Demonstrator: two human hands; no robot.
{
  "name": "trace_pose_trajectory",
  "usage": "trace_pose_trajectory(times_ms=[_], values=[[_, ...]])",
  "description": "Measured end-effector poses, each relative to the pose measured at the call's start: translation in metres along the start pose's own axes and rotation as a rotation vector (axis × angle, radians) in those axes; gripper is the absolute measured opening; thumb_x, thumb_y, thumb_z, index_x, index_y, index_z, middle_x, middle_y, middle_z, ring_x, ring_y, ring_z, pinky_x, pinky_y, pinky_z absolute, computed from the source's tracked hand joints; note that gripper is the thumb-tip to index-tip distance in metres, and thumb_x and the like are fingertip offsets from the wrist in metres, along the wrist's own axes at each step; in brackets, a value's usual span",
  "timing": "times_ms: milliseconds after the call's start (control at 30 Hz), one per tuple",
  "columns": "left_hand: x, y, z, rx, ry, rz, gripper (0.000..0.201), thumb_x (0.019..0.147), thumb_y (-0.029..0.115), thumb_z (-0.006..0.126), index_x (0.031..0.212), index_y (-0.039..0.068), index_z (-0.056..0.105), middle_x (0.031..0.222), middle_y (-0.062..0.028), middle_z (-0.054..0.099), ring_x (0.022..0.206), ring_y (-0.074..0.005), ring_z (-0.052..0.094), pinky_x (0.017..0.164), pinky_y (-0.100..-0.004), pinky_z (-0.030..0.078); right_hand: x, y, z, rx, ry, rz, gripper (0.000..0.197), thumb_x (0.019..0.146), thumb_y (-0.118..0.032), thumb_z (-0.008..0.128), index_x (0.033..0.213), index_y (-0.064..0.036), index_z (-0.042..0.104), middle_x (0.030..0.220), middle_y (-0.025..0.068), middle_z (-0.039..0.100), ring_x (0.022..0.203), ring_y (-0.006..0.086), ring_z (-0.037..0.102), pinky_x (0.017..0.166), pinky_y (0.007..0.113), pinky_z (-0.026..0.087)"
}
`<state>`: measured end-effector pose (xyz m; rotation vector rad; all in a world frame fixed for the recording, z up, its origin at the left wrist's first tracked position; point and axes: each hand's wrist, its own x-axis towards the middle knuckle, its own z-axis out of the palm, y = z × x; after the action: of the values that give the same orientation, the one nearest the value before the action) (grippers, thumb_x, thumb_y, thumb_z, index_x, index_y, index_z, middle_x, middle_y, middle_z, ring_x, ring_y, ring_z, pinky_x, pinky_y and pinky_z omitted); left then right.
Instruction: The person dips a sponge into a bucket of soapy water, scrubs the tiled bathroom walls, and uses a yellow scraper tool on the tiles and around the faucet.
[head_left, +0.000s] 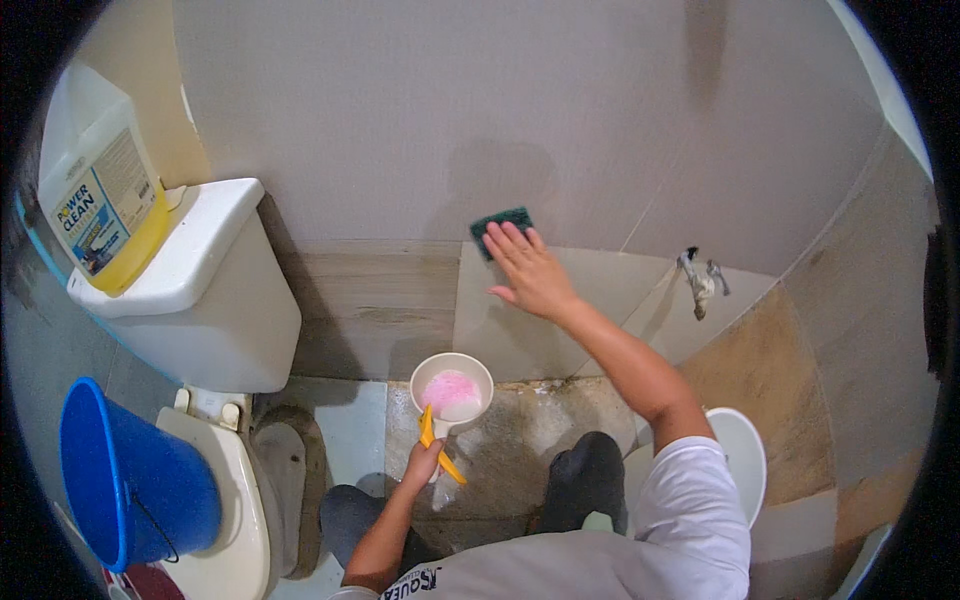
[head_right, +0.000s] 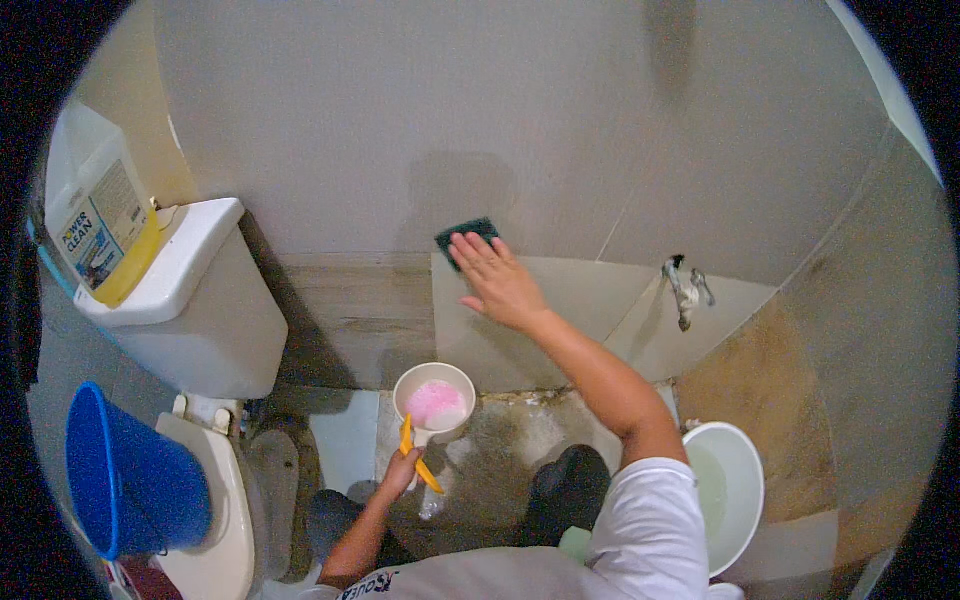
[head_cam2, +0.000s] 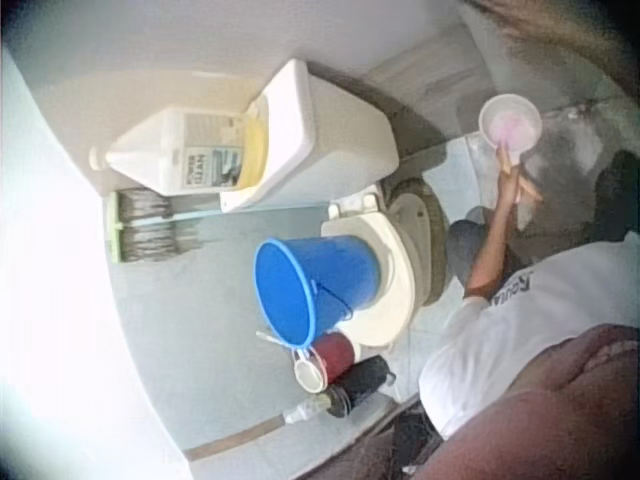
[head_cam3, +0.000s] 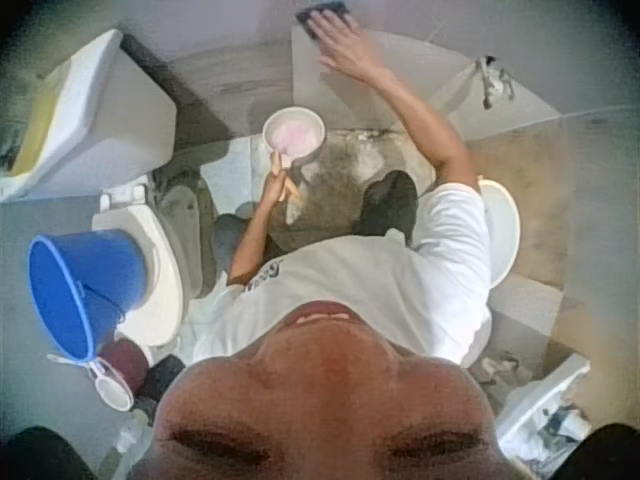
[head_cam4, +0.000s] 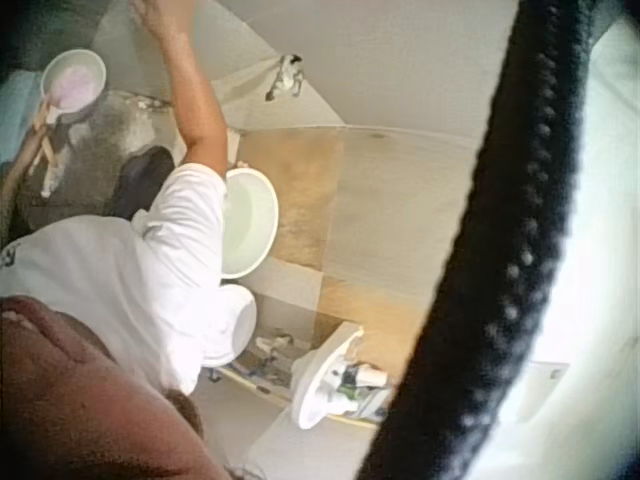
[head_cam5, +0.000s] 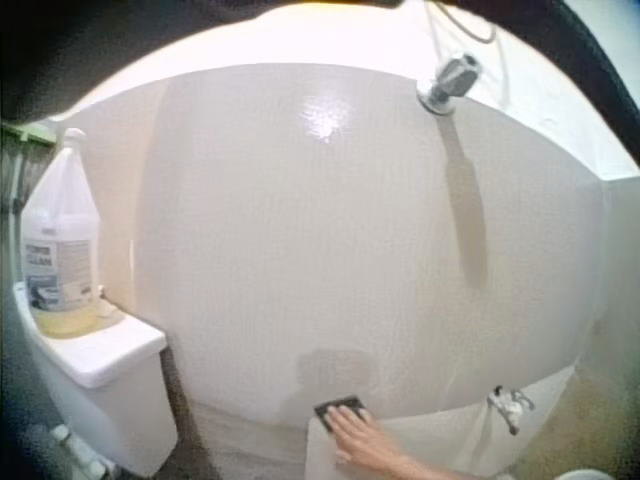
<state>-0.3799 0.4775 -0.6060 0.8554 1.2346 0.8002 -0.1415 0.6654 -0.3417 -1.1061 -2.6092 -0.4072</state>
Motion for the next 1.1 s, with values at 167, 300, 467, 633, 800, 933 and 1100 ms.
trace_pose_trajectory(times_ms=[167, 300, 467, 633, 800, 933, 1100], values=[[-0.001, -0.021, -0.011, 0.076, -0.056, -0.031, 0.025, 0.083, 0.025, 0.050, 0.085, 0.000, 0.052, 0.062, -0.0059, 0.052, 0.044, -0.0150, 0.050, 0.040, -0.0279, 0.040, 0.021, 0.086, -0.140, -0.483, 0.743, 0.267, 0.079, 0.076, -0.044, 0.056, 0.135, -0.0012, 0.025, 0.141, 0.0211, 0.018, 0.131, 0.0350, 0.019, 0.104, 0.052, 0.011], [-0.001, -0.025, -0.004, 0.146, -0.077, -0.073, 0.026, 0.083, 0.025, 0.049, 0.086, -0.001, 0.051, 0.061, -0.0070, 0.053, 0.044, -0.0160, 0.050, 0.041, -0.0290, 0.040, 0.022, 0.061, -0.110, -0.407, 0.823, 0.339, 0.078, 0.078, -0.042, 0.055, 0.135, 0.0003, 0.023, 0.141, 0.0217, 0.018, 0.130, 0.0352, 0.019, 0.103, 0.053, 0.013], [0.000, -0.016, 0.015, 0.197, -0.121, -0.030, 0.026, 0.084, 0.025, 0.047, 0.084, -0.001, 0.051, 0.059, -0.0080, 0.053, 0.044, -0.0176, 0.051, 0.042, -0.0302, 0.040, -0.037, 0.019, -0.026, -0.302, 0.299, 0.302, 0.079, 0.078, -0.046, 0.054, 0.136, -0.0025, 0.021, 0.143, 0.0160, 0.016, 0.132, 0.0314, 0.017, 0.104, 0.051, 0.014], [0.011, -0.031, 0.019, 0.191, -0.172, -0.042, 0.028, 0.083, 0.028, 0.051, 0.084, 0.000, 0.051, 0.057, -0.0056, 0.051, 0.041, -0.0151, 0.049, 0.039, -0.0279, 0.040, 0.011, 0.053, -0.111, -0.457, 0.668, 0.308, 0.077, 0.078, -0.043, 0.056, 0.135, -0.0030, 0.024, 0.143, 0.0139, 0.018, 0.131, 0.0319, 0.020, 0.104, 0.051, 0.015], [0.012, -0.033, 0.023, 0.149, -0.156, -0.048, 0.030, 0.083, 0.029, 0.051, 0.083, 0.000, 0.052, 0.056, -0.0055, 0.051, 0.042, -0.0158, 0.050, 0.040, -0.0282, 0.040, -0.027, 0.011, -0.025, -0.277, 0.174, 0.114, 0.074, 0.075, -0.038, 0.061, 0.134, -0.0081, 0.029, 0.142, 0.0082, 0.025, 0.130, 0.0269, 0.023, 0.103, 0.051, 0.017], [0.013, -0.026, 0.018, 0.223, -0.121, -0.053, 0.032, 0.082, 0.031, 0.051, 0.085, -0.001, 0.053, 0.057, -0.0062, 0.053, 0.045, -0.0169, 0.052, 0.043, -0.0293, 0.042, 0.055, 0.032, -0.120, -0.511, 0.381, -0.119, 0.058, 0.077, -0.031, 0.061, 0.128, -0.0138, 0.041, 0.137, 0.0063, 0.034, 0.127, 0.0265, 0.030, 0.102, 0.048, 0.021], [0.006, -0.029, 0.027, 0.171, -0.102, -0.013, 0.035, 0.083, 0.034, 0.049, 0.086, -0.001, 0.053, 0.059, -0.0085, 0.054, 0.047, -0.0185, 0.054, 0.045, -0.0320, 0.043, 0.146, 0.008, -0.227, -0.377, 0.800, 0.342, 0.064, 0.087, -0.029, 0.047, 0.137, -0.0021, 0.018, 0.144, 0.0151, 0.014, 0.133, 0.0308, 0.009, 0.108, 0.041, 0.009]])
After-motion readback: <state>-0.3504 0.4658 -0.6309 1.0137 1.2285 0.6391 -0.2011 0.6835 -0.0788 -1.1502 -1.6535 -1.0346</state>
